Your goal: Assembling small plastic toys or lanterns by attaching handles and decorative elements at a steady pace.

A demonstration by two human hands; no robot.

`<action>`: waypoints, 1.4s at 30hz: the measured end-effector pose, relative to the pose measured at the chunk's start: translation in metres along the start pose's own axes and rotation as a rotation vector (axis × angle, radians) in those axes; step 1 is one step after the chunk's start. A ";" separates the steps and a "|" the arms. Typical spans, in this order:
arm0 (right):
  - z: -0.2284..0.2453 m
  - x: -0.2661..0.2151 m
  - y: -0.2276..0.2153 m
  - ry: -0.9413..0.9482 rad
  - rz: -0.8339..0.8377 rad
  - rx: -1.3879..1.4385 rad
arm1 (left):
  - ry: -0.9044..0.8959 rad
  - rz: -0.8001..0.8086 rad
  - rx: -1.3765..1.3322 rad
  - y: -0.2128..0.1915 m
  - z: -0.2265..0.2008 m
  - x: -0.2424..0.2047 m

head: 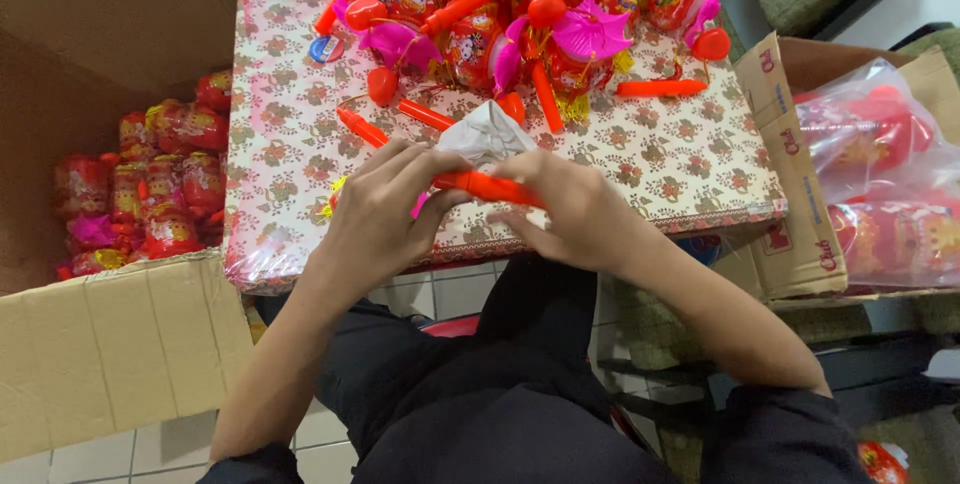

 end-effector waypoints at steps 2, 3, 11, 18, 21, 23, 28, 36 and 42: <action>0.008 -0.004 -0.003 -0.159 -0.057 -0.353 | 0.016 -0.025 0.015 0.001 0.005 0.000; 0.018 -0.010 0.000 -0.311 -0.117 -0.705 | 0.030 -0.045 0.025 0.001 0.006 -0.001; -0.050 -0.022 0.024 0.565 0.104 0.670 | 0.149 -0.022 0.028 0.003 -0.022 0.003; 0.014 -0.007 0.002 -0.225 -0.056 -0.659 | 0.030 -0.055 0.019 0.000 -0.002 0.002; -0.006 -0.014 0.005 -0.003 -0.014 -0.267 | 0.102 -0.046 0.029 0.004 -0.013 0.005; -0.010 -0.009 0.002 0.153 0.059 0.057 | 0.145 -0.022 0.053 0.007 -0.016 0.004; -0.031 -0.027 0.026 0.603 0.289 0.809 | 0.245 0.053 0.102 0.006 -0.028 0.004; -0.010 -0.026 0.018 -0.045 -0.009 -0.659 | 0.274 -0.003 0.228 0.007 -0.023 0.003; -0.001 -0.003 0.005 0.350 0.322 0.337 | 0.411 -0.025 0.245 -0.001 -0.048 0.005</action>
Point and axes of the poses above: each hand's wrist, its own x-axis towards the middle knuckle, its own y-axis out of the palm, z = x × y, the point moved 8 cm from there along x, towards the middle knuckle
